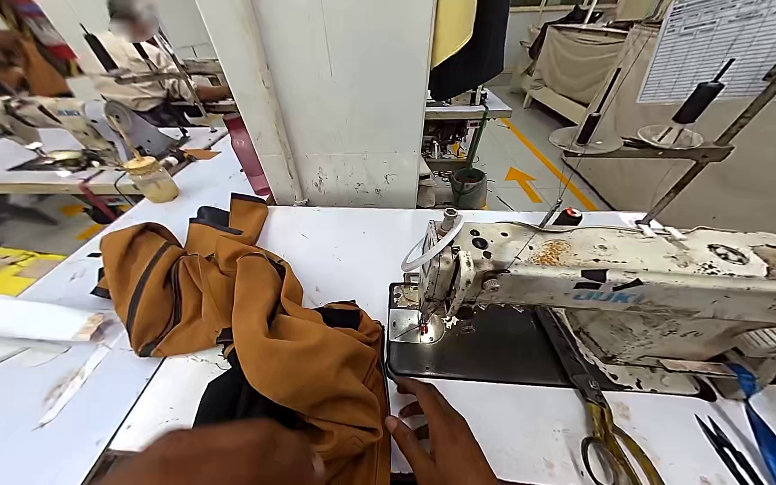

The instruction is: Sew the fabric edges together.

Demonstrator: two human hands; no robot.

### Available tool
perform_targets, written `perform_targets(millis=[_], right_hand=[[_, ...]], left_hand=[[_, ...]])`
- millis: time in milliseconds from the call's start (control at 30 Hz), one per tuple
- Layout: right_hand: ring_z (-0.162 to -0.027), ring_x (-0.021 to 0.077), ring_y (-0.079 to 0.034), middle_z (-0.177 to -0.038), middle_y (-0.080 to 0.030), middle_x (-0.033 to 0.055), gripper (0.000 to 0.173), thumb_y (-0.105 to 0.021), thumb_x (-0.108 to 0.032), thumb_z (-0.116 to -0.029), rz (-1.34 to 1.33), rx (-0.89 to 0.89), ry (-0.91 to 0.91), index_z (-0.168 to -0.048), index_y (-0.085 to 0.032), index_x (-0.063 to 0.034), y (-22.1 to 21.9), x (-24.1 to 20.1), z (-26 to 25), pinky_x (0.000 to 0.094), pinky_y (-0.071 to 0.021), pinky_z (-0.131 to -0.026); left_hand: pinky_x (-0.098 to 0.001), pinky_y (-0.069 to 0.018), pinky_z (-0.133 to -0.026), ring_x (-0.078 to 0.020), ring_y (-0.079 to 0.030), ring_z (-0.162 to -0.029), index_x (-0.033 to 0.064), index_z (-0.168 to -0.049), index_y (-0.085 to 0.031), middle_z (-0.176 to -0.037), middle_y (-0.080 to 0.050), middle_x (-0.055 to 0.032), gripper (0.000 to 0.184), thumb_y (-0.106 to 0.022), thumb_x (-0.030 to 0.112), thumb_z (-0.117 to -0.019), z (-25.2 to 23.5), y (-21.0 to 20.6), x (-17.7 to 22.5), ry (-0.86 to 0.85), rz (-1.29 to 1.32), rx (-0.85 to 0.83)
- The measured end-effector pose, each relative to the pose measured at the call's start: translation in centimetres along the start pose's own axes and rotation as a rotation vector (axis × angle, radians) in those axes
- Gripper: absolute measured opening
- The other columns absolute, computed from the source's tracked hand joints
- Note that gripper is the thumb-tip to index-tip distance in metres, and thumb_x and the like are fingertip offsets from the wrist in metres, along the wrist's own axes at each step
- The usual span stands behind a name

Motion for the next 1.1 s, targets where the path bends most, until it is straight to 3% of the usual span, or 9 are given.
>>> perform_targets(millis=[167, 300, 433, 533, 600, 800, 900, 1000, 1100], right_hand=[[-0.082, 0.0261, -0.068, -0.104, -0.069, 0.0150, 0.054, -0.065, -0.043, -0.0984, 0.219, 0.004, 0.000, -0.132, -0.064, -0.0008, -0.8, 0.1, 2.8, 0.0421, -0.0587, -0.074], [-0.101, 0.0319, -0.069, -0.125, -0.066, 0.0200, 0.072, -0.065, -0.044, -0.0964, 0.304, 0.146, 0.042, -0.150, -0.048, 0.0017, -1.7, -0.5, 0.7, 0.0469, -0.0594, -0.084], [-0.121, 0.0253, -0.064, -0.134, -0.065, 0.0161, 0.058, -0.042, -0.037, -0.1088, -0.024, 0.163, 0.048, -0.154, -0.040, -0.0006, -1.5, 0.0, -6.9, 0.0470, -0.0511, -0.106], [-0.104, 0.0216, -0.070, -0.119, -0.071, 0.0116, 0.055, -0.054, -0.037, -0.1056, -0.170, 0.088, -0.072, -0.150, -0.048, -0.0048, -1.4, 1.0, -11.1, 0.0466, -0.0564, -0.094], [-0.077, 0.0173, -0.069, -0.091, -0.073, 0.0058, 0.033, -0.070, -0.035, -0.0972, -0.201, 0.070, -0.086, -0.120, -0.071, -0.0102, -1.0, 0.1, -11.5, 0.0405, -0.0584, -0.074], [-0.076, 0.0108, -0.067, -0.085, -0.069, 0.0060, 0.008, -0.069, -0.013, -0.0928, 0.203, 0.445, 0.572, -0.092, -0.076, -0.0091, 1.3, -5.3, -1.8, 0.0219, -0.0585, -0.070], [-0.091, 0.0126, -0.069, -0.100, -0.071, 0.0087, 0.017, -0.068, -0.020, -0.0971, 0.165, 0.403, 0.538, -0.107, -0.075, -0.0076, -0.1, -4.0, 0.0, 0.0225, -0.0598, -0.078], [-0.111, 0.0175, -0.068, -0.124, -0.070, 0.0097, 0.054, -0.068, -0.050, -0.0954, 0.008, 0.162, 0.443, -0.129, -0.067, -0.0070, -2.6, -3.7, 0.0, 0.0348, -0.0599, -0.089], [-0.107, 0.0195, -0.070, -0.118, -0.072, 0.0092, 0.056, -0.068, -0.051, -0.0941, -0.035, -0.010, 0.486, -0.128, -0.068, -0.0065, -5.7, -4.3, -0.2, 0.0379, -0.0601, -0.090]], left_hand=[[-0.0370, -0.0563, -0.101, -0.0202, -0.069, -0.115, 0.0070, -0.124, -0.071, -0.121, -0.072, -0.0133, 0.025, -0.066, 0.017, -0.1015, 1.6, 2.7, -2.0, 0.018, -0.310, 0.024], [-0.0378, -0.0489, -0.110, -0.0210, -0.059, -0.132, 0.0120, -0.137, -0.064, -0.142, -0.062, -0.0104, 0.034, -0.058, 0.023, -0.1058, -0.1, 1.6, -1.2, -0.083, -0.524, 0.063], [-0.0316, -0.0579, -0.093, -0.0075, -0.066, -0.114, 0.0207, -0.129, -0.069, -0.127, -0.069, 0.0049, 0.038, -0.053, 0.044, -0.1038, -6.8, 3.2, 0.0, -0.129, -0.671, 0.270], [-0.0467, -0.0534, -0.100, -0.0224, -0.064, -0.118, 0.0127, -0.140, -0.060, -0.130, -0.066, -0.0062, 0.058, -0.058, 0.055, -0.0997, -11.8, 2.9, -4.5, 0.119, -0.691, 0.044], [-0.0518, -0.0491, -0.106, -0.0267, -0.061, -0.124, 0.0117, -0.147, -0.054, -0.135, -0.063, -0.0095, 0.073, -0.066, 0.059, -0.0927, -12.4, 1.8, -8.3, 0.271, -0.627, -0.108], [-0.0425, -0.0584, -0.076, -0.0242, -0.067, -0.086, 0.0105, -0.101, -0.068, -0.092, -0.067, -0.0082, 0.031, -0.053, 0.037, -0.1056, -1.4, -3.6, -8.4, -0.021, -0.619, 0.280], [-0.0413, -0.0557, -0.074, -0.0270, -0.066, -0.081, 0.0089, -0.101, -0.066, -0.088, -0.066, -0.0112, 0.026, -0.054, 0.032, -0.1059, 5.0, -7.9, -9.6, 0.013, -0.694, 0.360], [-0.0366, -0.0521, -0.075, -0.0248, -0.061, -0.078, 0.0092, -0.099, -0.063, -0.082, -0.062, -0.0101, 0.029, -0.062, 0.038, -0.1020, 8.1, -9.2, -9.7, 0.062, -0.667, 0.429], [-0.0329, -0.0565, -0.071, -0.0204, -0.064, -0.077, 0.0061, -0.111, -0.056, -0.089, -0.063, -0.0134, 0.049, -0.071, 0.050, -0.0941, 8.3, -7.8, -8.3, 0.173, -0.375, 0.504]])
Point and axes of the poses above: each hand's wrist, its own z-axis away from the middle knuckle, its own y-axis out of the back of the hand, x = y × z, the point moved 6 cm from there along -z, towards the middle knuckle
